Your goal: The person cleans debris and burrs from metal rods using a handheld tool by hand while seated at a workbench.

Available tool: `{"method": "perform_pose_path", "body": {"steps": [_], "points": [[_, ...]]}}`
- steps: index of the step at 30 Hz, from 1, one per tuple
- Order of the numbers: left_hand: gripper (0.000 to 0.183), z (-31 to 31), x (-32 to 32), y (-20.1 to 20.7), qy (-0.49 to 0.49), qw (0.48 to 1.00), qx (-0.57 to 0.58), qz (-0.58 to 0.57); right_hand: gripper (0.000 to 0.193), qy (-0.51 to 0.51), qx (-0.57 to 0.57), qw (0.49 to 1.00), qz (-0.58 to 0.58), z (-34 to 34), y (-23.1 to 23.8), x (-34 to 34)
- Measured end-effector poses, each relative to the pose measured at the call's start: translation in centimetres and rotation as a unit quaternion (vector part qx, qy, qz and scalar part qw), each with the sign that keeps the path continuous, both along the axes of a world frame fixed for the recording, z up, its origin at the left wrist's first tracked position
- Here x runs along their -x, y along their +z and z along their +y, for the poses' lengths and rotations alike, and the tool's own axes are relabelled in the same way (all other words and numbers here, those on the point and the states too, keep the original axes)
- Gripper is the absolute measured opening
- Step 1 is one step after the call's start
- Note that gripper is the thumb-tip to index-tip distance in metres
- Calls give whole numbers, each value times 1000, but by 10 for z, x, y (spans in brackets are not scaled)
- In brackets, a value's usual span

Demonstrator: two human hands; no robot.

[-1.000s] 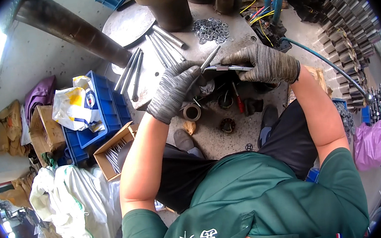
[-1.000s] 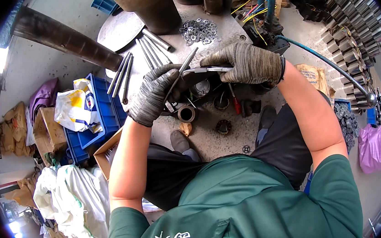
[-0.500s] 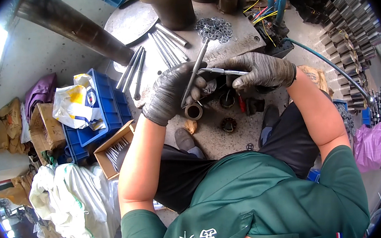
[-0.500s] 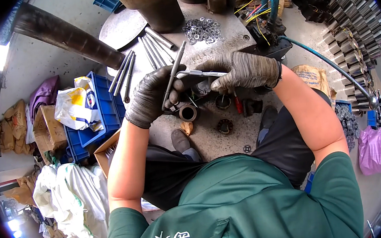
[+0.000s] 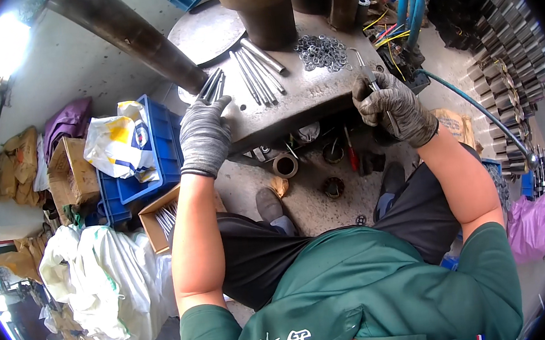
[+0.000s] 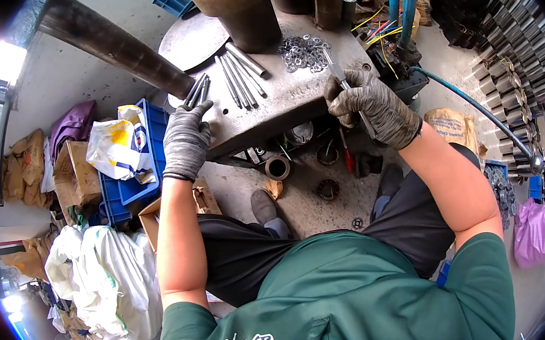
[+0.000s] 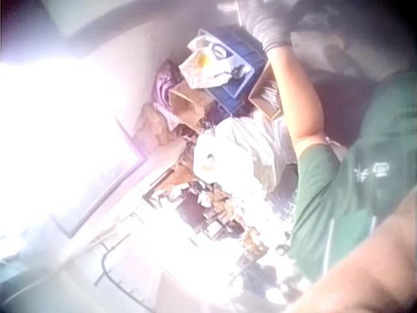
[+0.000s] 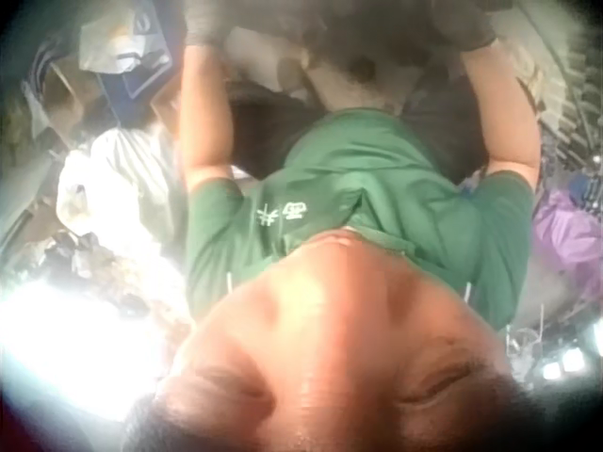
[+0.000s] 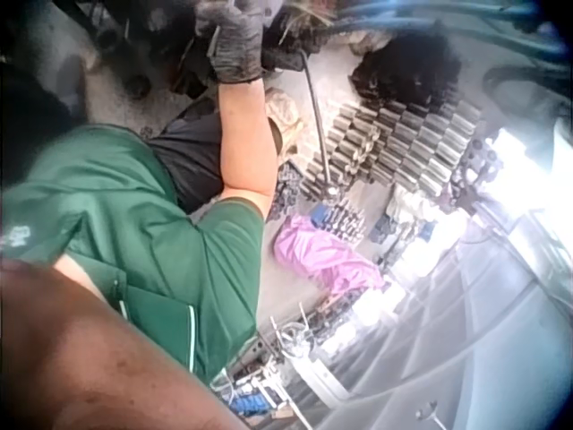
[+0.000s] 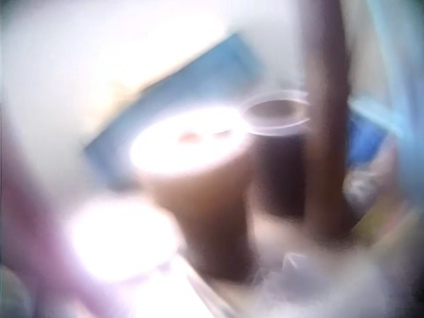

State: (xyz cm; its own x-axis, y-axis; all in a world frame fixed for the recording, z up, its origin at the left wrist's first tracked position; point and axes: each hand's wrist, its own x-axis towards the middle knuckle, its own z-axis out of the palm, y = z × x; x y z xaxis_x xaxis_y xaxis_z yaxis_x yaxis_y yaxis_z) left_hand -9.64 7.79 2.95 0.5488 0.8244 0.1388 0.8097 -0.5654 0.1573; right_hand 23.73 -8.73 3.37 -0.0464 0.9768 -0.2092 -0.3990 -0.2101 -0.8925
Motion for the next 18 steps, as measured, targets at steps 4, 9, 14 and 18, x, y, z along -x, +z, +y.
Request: {"method": "perform_pose_path", "body": {"steps": [4,9,14,18], "points": [[30,17,0,-9,19,999,-4,36,37,-41,-17,998,-42,4,-2,2],[25,21,-11,-17,20,997,-72,-16,32,-82,-55,981,-167,8,-9,-1],[39,7,-38,-9,-81,997,11,-8,26,-94,-128,905,-396,5,-14,-2],[33,0,-34,-14,-99,995,2,-30,22,-85,-222,758,-608,3,-3,11]]}}
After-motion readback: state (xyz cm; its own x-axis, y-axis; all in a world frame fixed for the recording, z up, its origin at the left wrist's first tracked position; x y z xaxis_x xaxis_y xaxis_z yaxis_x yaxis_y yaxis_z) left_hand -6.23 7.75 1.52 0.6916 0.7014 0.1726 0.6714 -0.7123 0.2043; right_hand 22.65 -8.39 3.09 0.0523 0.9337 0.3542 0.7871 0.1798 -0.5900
